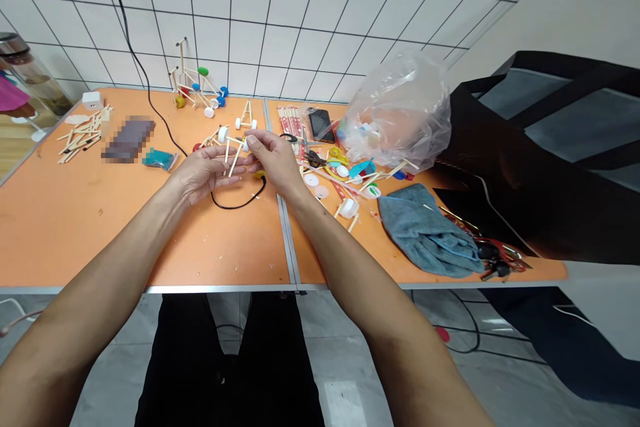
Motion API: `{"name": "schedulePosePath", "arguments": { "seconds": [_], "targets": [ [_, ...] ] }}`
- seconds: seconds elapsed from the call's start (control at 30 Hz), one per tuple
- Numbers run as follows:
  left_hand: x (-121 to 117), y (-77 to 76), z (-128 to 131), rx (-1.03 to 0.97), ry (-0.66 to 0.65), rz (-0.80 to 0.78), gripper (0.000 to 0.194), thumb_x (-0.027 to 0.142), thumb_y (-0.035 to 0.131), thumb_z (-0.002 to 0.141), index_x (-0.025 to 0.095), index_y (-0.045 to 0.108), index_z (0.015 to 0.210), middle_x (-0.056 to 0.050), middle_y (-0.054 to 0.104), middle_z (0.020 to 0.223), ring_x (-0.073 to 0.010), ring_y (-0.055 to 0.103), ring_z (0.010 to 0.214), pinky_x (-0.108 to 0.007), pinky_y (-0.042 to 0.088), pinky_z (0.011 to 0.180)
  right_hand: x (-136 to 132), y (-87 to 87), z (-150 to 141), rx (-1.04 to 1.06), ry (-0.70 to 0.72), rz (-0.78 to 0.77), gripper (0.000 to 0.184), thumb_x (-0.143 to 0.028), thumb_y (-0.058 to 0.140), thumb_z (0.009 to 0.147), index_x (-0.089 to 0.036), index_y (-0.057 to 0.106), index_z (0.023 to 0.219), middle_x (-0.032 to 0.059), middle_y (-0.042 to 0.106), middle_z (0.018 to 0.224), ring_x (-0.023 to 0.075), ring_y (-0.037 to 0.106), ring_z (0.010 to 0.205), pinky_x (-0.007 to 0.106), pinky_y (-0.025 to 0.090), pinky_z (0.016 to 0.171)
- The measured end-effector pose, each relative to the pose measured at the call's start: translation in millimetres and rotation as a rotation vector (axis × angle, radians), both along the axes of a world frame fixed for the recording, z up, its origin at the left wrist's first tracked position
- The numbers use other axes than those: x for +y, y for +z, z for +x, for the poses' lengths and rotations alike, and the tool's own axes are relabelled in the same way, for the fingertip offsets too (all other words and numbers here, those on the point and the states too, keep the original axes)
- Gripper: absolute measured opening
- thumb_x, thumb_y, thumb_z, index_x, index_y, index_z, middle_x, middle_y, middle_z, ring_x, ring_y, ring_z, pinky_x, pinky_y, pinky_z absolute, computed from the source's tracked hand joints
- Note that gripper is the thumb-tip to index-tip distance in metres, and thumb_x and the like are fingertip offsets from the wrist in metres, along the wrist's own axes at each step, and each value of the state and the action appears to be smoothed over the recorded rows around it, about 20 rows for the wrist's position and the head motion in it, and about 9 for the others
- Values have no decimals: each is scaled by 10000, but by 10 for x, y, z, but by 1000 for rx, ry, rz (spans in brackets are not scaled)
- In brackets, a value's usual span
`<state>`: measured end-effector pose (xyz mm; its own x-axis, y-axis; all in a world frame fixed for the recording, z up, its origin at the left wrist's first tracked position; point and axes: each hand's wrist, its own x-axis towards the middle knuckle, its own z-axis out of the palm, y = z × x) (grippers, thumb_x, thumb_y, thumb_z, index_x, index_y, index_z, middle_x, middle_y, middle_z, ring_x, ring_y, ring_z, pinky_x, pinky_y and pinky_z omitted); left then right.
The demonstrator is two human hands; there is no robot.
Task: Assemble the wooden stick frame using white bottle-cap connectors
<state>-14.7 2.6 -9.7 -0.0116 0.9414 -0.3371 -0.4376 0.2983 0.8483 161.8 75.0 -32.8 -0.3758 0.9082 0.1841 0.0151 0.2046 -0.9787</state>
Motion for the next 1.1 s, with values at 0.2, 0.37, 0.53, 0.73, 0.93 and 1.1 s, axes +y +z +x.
{"name": "schedulePosePath", "arguments": {
  "seconds": [0.2, 0.37, 0.53, 0.73, 0.93, 1.1],
  "targets": [
    [-5, 31, 11, 3, -3, -8, 317, -125, 720, 803, 137, 755, 978, -137, 899, 1021, -258, 898, 943, -378, 741, 906, 6, -14, 6, 20, 11, 12, 494, -602, 828, 983, -210, 804, 1283, 74, 814, 1114, 208, 795, 882, 325, 712, 692],
    [-32, 91, 56, 7, 25, -10, 295, -144, 662, 859, 128, 742, 940, -101, 884, 900, -198, 876, 792, -329, 738, 852, 10, -14, 4, 16, 20, 15, 522, -625, 830, 977, -205, 803, 1285, 67, 820, 1060, 210, 799, 881, 312, 708, 688],
    [-39, 96, 60, 15, 28, -7, 291, -141, 662, 867, 130, 743, 932, -107, 887, 921, -199, 878, 812, -316, 733, 841, 12, -13, 1, 22, 11, 14, 467, -608, 824, 989, -215, 810, 1241, 67, 820, 1112, 189, 792, 832, 303, 703, 666],
    [-22, 60, 30, 9, 8, -4, 288, -118, 682, 849, 140, 751, 956, -108, 895, 973, -216, 888, 891, -284, 722, 802, 16, -25, 10, 12, 18, 35, 499, -666, 798, 998, -229, 819, 1239, 67, 807, 1127, 188, 795, 842, 303, 705, 675],
    [3, 10, 3, 2, 7, 7, 285, -104, 725, 829, 130, 773, 983, -133, 895, 1037, -235, 888, 948, -319, 724, 863, 15, -20, 9, 5, 14, 19, 500, -652, 801, 1004, -224, 817, 1261, 69, 812, 1142, 186, 796, 834, 302, 706, 677],
    [7, -9, -4, -6, 10, 12, 280, -108, 722, 832, 127, 774, 977, -137, 890, 1031, -233, 885, 935, -330, 718, 878, 3, -8, 8, 14, 14, 19, 467, -626, 809, 1005, -223, 815, 1240, 67, 810, 1125, 184, 797, 825, 304, 704, 670]
  ]
}}
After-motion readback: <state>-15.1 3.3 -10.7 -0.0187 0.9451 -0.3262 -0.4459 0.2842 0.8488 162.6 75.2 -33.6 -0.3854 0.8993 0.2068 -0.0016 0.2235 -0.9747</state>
